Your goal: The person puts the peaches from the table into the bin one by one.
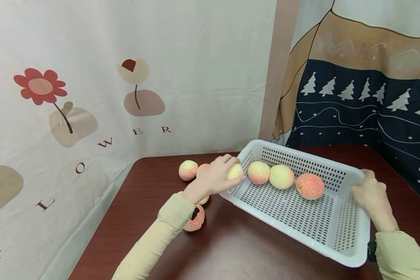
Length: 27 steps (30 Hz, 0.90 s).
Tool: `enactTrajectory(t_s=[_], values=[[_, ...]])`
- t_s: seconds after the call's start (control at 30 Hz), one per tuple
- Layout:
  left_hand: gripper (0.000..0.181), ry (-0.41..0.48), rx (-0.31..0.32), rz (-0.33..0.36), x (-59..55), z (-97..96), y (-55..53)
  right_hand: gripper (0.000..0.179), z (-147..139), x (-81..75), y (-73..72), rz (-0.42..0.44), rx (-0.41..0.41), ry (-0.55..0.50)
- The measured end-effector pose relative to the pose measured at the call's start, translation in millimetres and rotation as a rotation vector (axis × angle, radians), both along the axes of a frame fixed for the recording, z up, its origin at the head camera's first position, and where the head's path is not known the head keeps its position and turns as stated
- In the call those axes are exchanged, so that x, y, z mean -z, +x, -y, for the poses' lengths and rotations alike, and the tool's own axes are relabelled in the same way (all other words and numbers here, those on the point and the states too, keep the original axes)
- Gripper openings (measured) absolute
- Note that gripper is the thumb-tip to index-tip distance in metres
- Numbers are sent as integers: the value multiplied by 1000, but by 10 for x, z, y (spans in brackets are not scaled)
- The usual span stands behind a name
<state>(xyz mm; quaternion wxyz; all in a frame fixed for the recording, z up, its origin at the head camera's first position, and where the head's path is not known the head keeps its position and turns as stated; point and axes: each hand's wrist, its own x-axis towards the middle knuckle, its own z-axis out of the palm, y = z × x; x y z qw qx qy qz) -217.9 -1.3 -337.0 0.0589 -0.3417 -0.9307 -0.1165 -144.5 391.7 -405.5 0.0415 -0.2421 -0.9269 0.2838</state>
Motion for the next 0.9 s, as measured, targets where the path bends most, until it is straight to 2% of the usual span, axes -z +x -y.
enactTrajectory(t_s=[0.27, 0.53, 0.7, 0.9], values=[[53, -88, 86, -19, 179, -223, -30, 64, 3, -4, 1, 6, -1, 0], [52, -157, 159, 12, 293, -360, -114, 64, -1, -10, 3, 3, -4, 1], [49, -206, 163, 42, 373, -436, -118, 64, 6, -20, 6, 13, 2, -1], [49, -263, 133, 82, 438, -491, -96, 63, 4, -9, 6, 9, -1, 0]])
